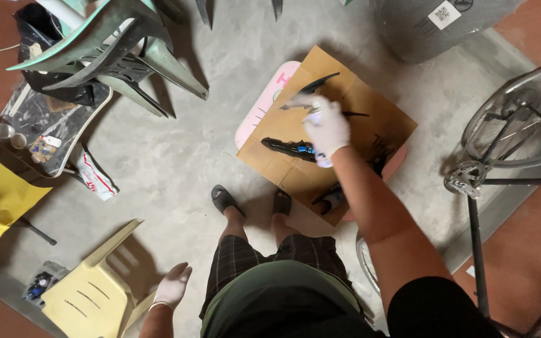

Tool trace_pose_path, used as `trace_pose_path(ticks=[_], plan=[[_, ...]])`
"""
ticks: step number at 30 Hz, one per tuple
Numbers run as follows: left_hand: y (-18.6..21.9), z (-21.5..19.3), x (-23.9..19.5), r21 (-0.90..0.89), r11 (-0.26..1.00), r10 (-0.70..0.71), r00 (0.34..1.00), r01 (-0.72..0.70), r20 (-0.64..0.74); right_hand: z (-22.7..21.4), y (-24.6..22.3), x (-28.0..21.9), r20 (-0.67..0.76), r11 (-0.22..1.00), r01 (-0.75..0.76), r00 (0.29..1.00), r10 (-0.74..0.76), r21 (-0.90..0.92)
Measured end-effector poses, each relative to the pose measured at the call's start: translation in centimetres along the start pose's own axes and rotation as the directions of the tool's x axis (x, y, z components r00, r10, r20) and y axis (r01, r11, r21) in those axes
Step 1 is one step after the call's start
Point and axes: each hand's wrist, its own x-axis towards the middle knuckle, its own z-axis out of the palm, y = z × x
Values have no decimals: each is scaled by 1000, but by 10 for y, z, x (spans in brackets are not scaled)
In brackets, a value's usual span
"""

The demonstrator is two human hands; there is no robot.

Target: Spray painting small black components using a spray can on a cardboard surface in a workshop environment.

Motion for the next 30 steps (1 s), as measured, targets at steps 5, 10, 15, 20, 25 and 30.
trace_pose_path(ticks=[5, 10, 15, 20, 25, 30], plan=[[-10, -5, 0, 19, 999, -29, 1000, 29, 9, -46, 52, 39, -285, 999, -14, 958, 25, 41], [-16, -9, -1, 21, 996, -85, 996, 84, 15, -64, 89, 57, -515, 999, -11, 857, 27, 34], [-10, -11, 7, 39, 998, -52, 999, 52, 3, -54, 43, 25, -397, 998, -15, 917, 39, 64], [11, -13, 3, 67, 997, -39, 999, 39, 8, 0, 7, -4, -99, 999, -51, 994, 50, -15], [26, -14, -6, 48, 998, -47, 999, 46, 1, 67, -12, -26, 138, 989, 132, 983, -121, -68], [12, -12, 1, 30, 998, -48, 999, 48, 5, 75, -18, -28, 139, 982, 171, 978, -159, -79]])
